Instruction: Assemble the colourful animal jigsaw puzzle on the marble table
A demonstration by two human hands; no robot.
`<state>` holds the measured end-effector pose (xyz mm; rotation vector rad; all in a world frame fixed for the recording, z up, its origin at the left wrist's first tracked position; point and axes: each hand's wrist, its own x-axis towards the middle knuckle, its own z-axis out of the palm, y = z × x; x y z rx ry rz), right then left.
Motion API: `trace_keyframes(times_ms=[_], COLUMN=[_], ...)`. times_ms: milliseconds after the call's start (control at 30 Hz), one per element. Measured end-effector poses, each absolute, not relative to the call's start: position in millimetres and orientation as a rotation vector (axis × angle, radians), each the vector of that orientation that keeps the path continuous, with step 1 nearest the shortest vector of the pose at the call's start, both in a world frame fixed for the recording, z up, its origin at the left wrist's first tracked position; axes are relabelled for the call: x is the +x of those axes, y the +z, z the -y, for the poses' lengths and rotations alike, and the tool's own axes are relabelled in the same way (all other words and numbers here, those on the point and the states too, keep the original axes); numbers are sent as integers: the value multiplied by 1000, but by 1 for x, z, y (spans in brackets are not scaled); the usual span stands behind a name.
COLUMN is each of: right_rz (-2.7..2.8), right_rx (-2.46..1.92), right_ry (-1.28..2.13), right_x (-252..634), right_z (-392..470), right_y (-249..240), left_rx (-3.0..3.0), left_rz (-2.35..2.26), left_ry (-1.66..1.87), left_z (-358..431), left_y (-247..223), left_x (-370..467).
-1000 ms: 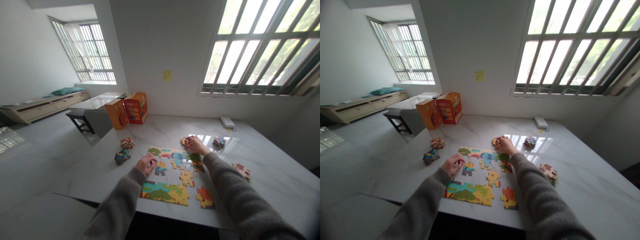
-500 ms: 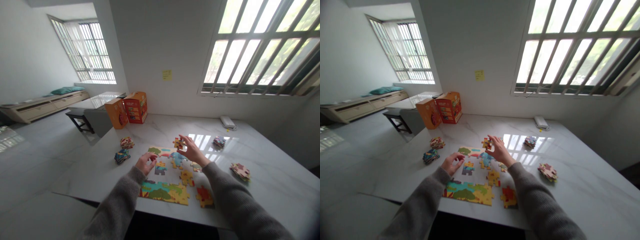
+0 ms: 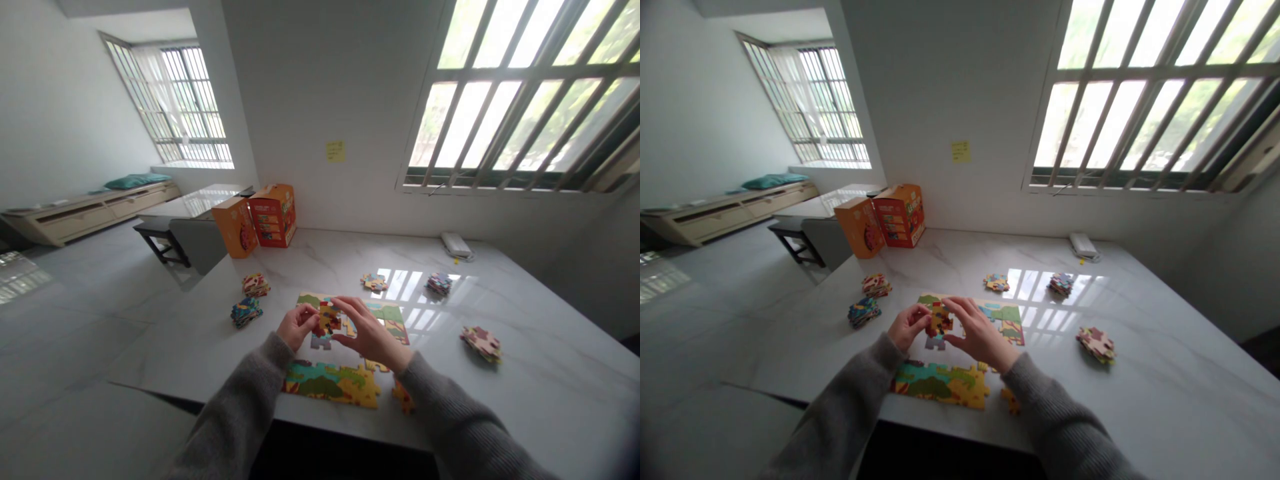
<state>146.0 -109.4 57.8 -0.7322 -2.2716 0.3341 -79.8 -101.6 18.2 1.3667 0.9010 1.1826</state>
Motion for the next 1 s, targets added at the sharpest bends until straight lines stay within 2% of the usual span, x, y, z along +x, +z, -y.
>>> trace_keyframes(times_ms=[267, 467, 733, 1000], right_rz=[1917, 1870, 2069, 1933], right_rx=[-981, -1078, -983, -904], right_ry=[341, 515, 759, 1045], right_x=[178, 192, 158, 134], right_z=[82, 78, 91, 92], right_y=[49, 54, 56, 52], left_rx=[1235, 1330, 1461, 1478], left_rz=[-1116, -1039, -1005, -951], left_ry=[1478, 1318, 1184, 1085], left_z=[94, 96, 99, 101], left_y=[20, 18, 15, 10], left_x=[-92, -88, -87, -87])
